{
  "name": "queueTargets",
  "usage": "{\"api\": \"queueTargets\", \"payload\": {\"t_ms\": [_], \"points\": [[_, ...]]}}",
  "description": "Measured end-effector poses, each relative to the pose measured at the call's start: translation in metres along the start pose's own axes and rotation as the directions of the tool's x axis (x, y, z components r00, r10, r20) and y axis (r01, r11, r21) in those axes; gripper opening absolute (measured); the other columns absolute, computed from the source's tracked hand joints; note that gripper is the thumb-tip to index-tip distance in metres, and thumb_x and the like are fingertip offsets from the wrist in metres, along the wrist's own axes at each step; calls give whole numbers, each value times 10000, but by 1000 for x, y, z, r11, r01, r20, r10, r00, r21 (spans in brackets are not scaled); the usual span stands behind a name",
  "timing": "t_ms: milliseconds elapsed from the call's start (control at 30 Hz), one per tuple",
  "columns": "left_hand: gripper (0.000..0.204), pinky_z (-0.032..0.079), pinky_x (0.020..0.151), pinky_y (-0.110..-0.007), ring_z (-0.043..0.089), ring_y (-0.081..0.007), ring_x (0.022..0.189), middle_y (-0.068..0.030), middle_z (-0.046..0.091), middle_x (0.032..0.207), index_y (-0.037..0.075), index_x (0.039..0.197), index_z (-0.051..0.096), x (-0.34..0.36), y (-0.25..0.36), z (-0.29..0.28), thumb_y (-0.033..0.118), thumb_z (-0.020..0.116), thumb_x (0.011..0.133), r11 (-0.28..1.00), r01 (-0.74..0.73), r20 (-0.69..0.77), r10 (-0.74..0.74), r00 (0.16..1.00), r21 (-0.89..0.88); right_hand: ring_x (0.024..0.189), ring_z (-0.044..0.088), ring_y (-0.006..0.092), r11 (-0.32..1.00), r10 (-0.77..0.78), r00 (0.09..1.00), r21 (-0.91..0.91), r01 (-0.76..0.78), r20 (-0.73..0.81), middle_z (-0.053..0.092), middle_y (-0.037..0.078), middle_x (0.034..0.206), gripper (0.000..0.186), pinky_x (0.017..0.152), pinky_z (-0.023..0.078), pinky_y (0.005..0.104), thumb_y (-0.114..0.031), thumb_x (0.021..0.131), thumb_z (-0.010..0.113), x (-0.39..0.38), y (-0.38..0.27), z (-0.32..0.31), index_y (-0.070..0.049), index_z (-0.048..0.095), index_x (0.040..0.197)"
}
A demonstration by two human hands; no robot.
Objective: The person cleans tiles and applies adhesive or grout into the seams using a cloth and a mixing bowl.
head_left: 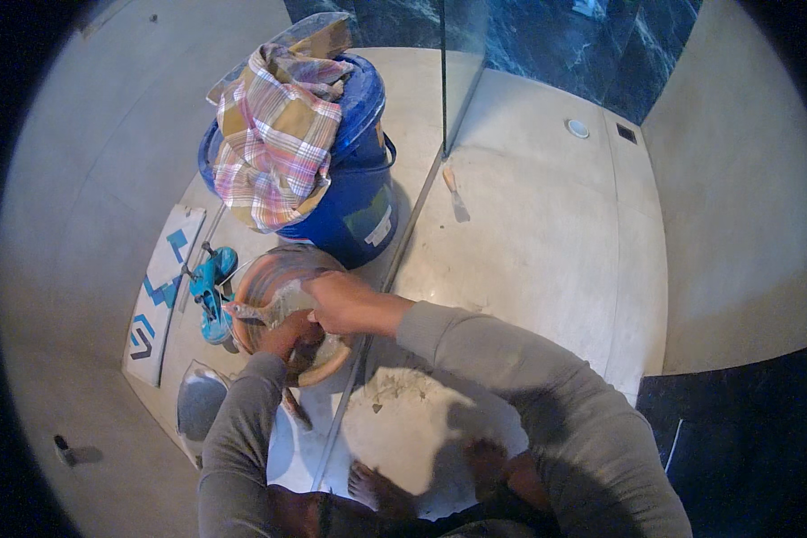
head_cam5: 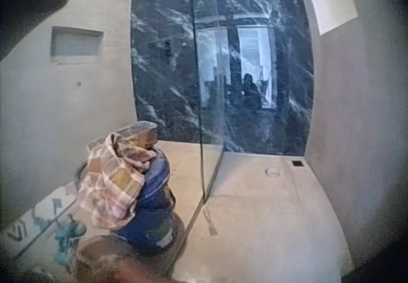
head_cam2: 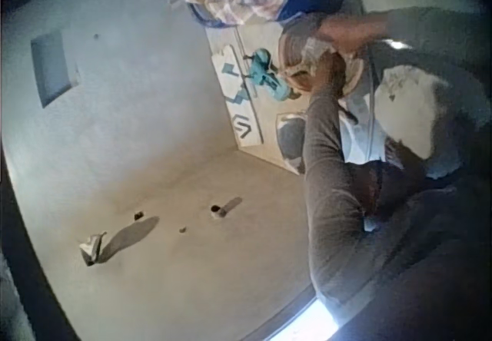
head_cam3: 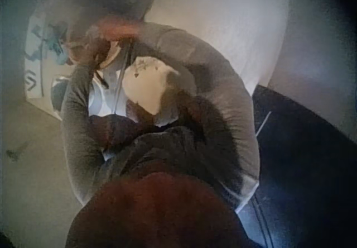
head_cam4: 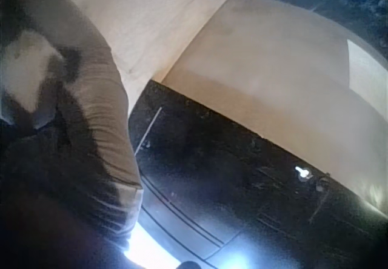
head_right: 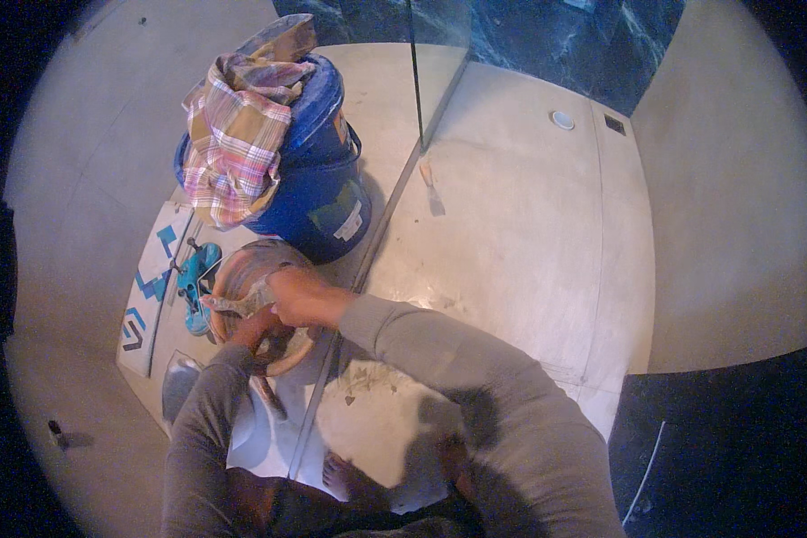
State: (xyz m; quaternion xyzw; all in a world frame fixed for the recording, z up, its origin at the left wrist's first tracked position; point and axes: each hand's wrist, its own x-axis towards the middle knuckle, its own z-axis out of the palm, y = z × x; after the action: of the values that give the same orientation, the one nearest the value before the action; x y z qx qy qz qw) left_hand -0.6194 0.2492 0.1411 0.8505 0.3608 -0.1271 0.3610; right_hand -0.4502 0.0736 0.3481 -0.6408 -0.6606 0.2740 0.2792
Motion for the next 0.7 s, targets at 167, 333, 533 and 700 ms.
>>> {"api": "queueTargets", "payload": {"t_ms": [167, 333, 533, 700], "points": [[294, 459, 867, -445, 603, -398, 979, -238, 626, 1068, 48, 1023, 663, 3, -10, -6, 208, 572, 795, 985, -9, -273, 57, 960, 173, 988, 600, 388, 1000, 13, 1000, -22, -14, -18, 621, 261, 1024, 412, 882, 459, 439, -204, 766, 686, -2, 8, -4, 11, 607, 1108], [289, 487, 810, -443, 634, -359, 888, -186, 662, 966, 58, 1029, 666, -81, 62, -89, 62, 579, 754, 941, -187, -366, 286, 885, 283, 1007, 612, 348, 1000, -4, 999, 16, 5, -44, 623, 235, 1078, 479, 890, 467, 407, -246, 768, 687, 1, 16, -12, 6, 591, 1164], [194, 504, 693, -346, 664, -249, 771, -140, 681, 862, 40, 989, 668, -159, 121, -143, 36, 649, 796, 971, -223, -516, 236, 823, 89, 845, 645, 230, 996, -16, 997, 81, 22, -73, 666, 197, 955, 477, 776, 492, 334, -226, 778, 699, 15, 11, -8, 46, 585, 1154], [150, 490, 704, -291, 615, -135, 770, -84, 660, 842, 29, 958, 665, -172, 135, -158, 100, 670, 827, 935, -355, -578, 289, 763, -1, 803, 637, 192, 994, -25, 995, 103, 35, -99, 671, 180, 925, 474, 733, 495, 322, -203, 781, 703, 19, 8, -16, 37, 579, 1170]]}}
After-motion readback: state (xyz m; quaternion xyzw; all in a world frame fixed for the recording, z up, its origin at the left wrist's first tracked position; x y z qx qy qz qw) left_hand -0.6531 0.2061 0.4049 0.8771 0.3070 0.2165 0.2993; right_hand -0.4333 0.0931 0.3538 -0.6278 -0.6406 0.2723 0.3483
